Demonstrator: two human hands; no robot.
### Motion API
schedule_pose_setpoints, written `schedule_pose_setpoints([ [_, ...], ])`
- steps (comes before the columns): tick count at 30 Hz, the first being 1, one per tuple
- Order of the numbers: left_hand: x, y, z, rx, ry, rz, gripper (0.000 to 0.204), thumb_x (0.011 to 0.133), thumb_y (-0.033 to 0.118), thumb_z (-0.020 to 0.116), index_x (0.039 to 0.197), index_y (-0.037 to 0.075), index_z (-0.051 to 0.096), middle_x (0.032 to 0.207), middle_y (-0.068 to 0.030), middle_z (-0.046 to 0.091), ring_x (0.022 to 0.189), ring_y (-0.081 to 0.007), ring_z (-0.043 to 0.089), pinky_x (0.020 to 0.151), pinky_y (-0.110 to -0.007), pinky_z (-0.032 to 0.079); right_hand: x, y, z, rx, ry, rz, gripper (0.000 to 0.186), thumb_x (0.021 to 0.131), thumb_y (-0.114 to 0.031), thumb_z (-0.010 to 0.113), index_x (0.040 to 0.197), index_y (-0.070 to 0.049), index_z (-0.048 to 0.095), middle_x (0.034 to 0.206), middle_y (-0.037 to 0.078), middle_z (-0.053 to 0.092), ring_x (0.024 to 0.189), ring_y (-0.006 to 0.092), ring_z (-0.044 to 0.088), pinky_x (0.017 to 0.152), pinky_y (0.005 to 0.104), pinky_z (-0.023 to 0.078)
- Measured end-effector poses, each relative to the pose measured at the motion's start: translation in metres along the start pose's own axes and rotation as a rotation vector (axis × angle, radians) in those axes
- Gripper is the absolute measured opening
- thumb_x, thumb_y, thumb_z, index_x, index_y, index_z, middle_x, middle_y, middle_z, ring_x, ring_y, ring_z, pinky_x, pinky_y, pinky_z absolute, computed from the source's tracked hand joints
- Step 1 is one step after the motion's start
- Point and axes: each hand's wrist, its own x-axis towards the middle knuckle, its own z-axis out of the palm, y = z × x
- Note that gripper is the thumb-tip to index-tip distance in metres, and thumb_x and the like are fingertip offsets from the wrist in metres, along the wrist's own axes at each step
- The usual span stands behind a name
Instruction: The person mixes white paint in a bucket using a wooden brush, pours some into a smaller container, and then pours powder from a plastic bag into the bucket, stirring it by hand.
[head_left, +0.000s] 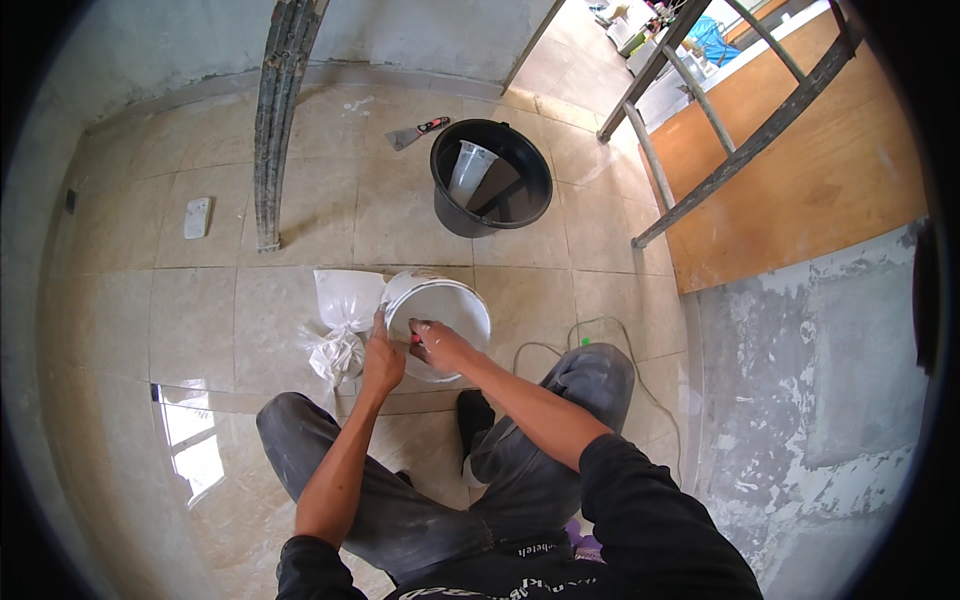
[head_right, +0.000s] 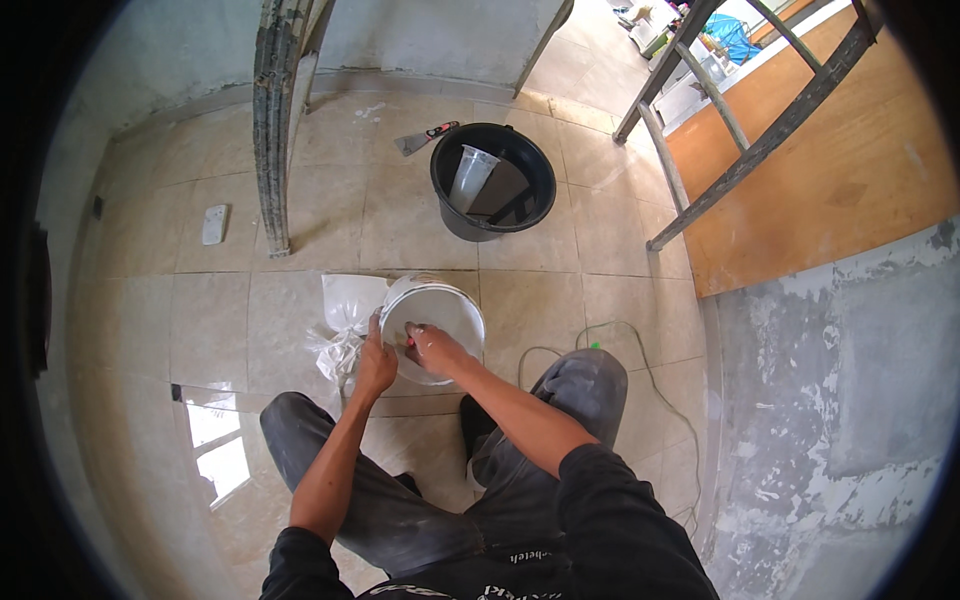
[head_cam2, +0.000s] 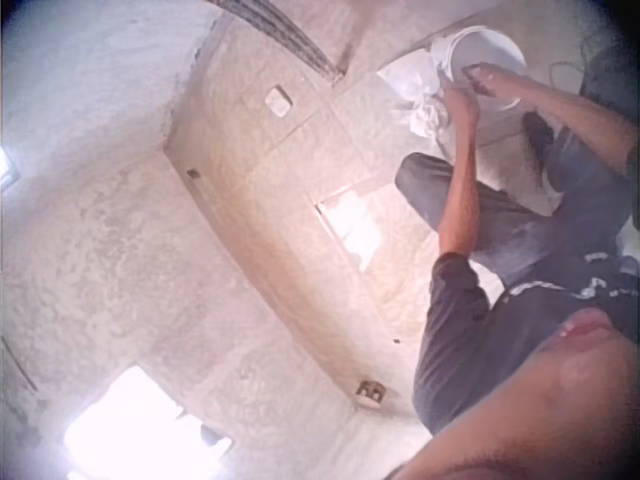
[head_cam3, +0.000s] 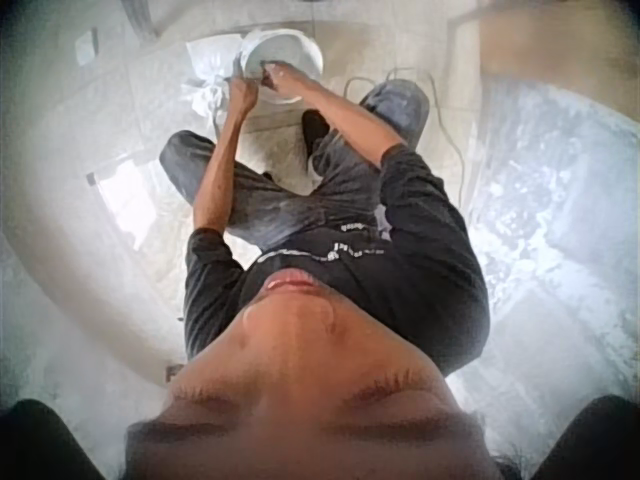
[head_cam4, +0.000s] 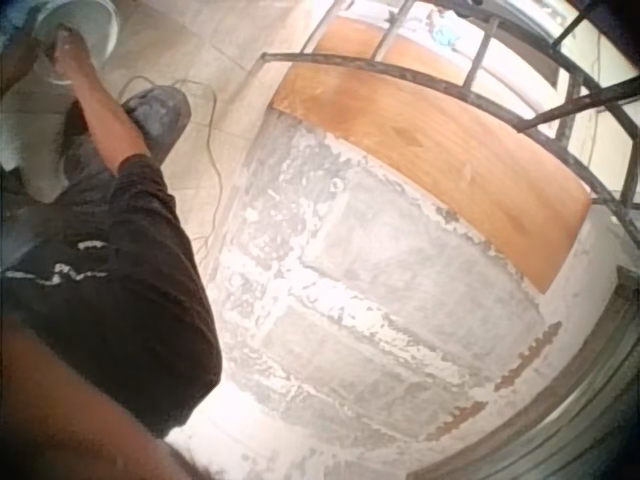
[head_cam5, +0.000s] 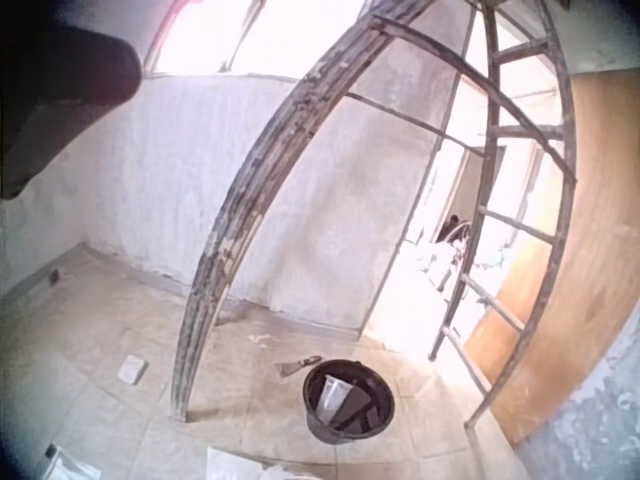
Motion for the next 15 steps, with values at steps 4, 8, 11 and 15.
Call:
schedule_pose_setpoints([
  [4, 0.004, -0.005, 0.004, -0.016, 0.012, -0.012, 0.066, 0.069, -0.01, 0.038, 0.135, -0.013, 0.029, 0.128, -0.0387, 0.042, 0.123, -0.0488, 0.04, 0.105, -0.043, 0.032, 0.002, -0.001, -0.013, -0.035, 0.016, 0.103, 0.027, 0.081, -0.013, 0.061, 0.101, 0.002, 0.051, 0.091, 0.023, 0.061, 0.087, 0.0423, 0.058, 0.074, 0.0474, 0.047],
  [8, 0.006, -0.01, 0.01, 0.025, 0.05, 0.054, 0.065, 0.071, -0.01, 0.039, 0.135, -0.013, 0.028, 0.127, -0.039, 0.043, 0.121, -0.049, 0.041, 0.104, -0.045, 0.034, 0.002, 0.004, -0.016, -0.228, 0.28, 0.098, 0.026, 0.081, -0.012, 0.059, 0.1, 0.004, 0.051, 0.091, 0.023, 0.062, 0.087, 0.0411, 0.059, 0.076, 0.0469, 0.048],
  [11, 0.006, -0.016, 0.014, 0.083, 0.067, 0.105, 0.065, 0.072, -0.009, 0.039, 0.135, -0.013, 0.027, 0.126, -0.0393, 0.043, 0.118, -0.05, 0.043, 0.102, -0.046, 0.035, 0.004, 0.013, -0.007, -0.374, 0.337, 0.163, 0.025, 0.081, -0.011, 0.058, 0.099, 0.004, 0.051, 0.091, 0.023, 0.062, 0.086, 0.0411, 0.059, 0.076, 0.0472, 0.048],
  [15, 0.007, -0.008, 0.012, 0.074, 0.031, 0.063, 0.064, 0.072, -0.009, 0.039, 0.135, -0.013, 0.028, 0.126, -0.0398, 0.042, 0.116, -0.0511, 0.044, 0.1, -0.047, 0.037, 0.002, 0.022, 0.008, -0.136, 0.113, 0.281, 0.023, 0.082, -0.012, 0.057, 0.097, 0.003, 0.051, 0.089, 0.024, 0.062, 0.085, 0.0417, 0.06, 0.075, 0.0481, 0.049],
])
